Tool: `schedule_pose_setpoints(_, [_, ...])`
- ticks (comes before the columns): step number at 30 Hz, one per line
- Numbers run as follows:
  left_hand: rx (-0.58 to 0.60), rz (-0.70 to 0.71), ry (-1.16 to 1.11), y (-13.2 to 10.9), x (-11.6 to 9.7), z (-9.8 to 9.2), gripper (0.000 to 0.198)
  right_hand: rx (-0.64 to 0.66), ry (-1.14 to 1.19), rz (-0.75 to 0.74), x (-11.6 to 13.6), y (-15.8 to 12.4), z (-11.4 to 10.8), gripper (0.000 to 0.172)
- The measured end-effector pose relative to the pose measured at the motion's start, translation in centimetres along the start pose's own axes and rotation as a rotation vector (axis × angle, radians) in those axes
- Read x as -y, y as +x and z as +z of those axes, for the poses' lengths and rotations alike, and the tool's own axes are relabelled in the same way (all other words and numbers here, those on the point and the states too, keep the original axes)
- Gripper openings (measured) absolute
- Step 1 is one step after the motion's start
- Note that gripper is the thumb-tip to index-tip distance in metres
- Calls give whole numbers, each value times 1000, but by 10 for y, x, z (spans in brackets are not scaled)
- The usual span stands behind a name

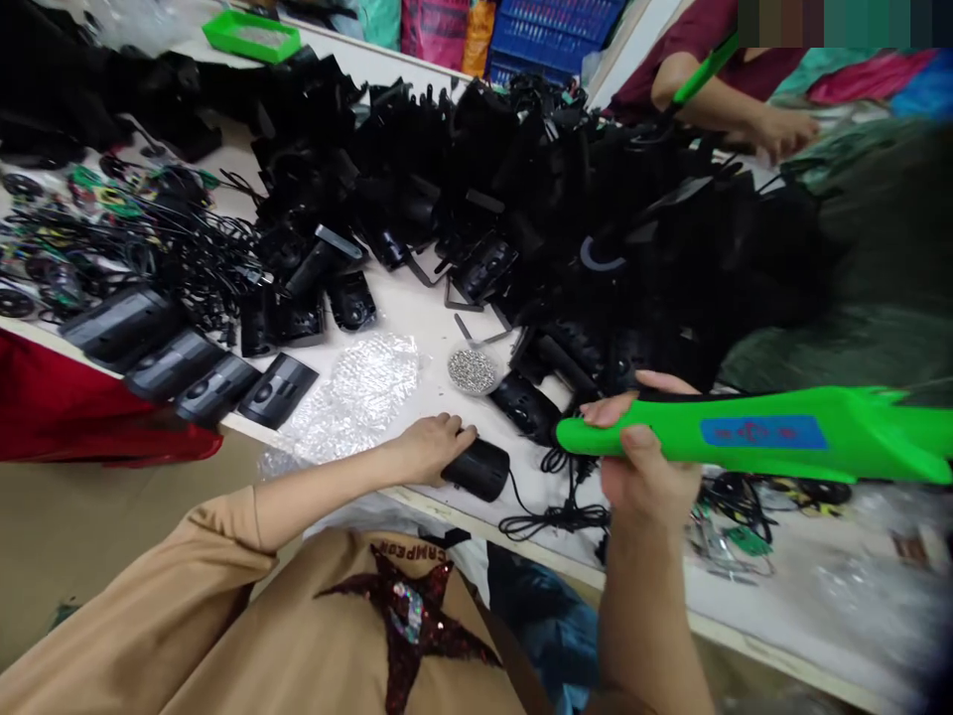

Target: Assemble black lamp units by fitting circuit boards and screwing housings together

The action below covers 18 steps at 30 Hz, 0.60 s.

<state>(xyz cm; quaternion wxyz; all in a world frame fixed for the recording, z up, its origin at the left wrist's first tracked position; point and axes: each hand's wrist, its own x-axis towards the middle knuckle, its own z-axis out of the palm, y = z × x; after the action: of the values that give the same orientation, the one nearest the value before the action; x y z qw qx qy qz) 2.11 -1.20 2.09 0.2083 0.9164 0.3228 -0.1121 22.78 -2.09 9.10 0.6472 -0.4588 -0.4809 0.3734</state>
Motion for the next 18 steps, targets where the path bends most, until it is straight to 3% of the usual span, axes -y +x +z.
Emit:
schedule_pose_setpoints(3, [10, 1, -1, 2, 1, 3, 76, -79, 80, -44, 3, -12, 16, 25])
schedule_pose_setpoints(13, [19, -4, -42, 4, -1, 3, 80, -49, 22, -15, -17, -40, 31, 24])
schedule_pose_setpoints(18, [29, -16, -80, 6, -2, 4, 85, 132, -39, 63, -26, -45, 27, 27])
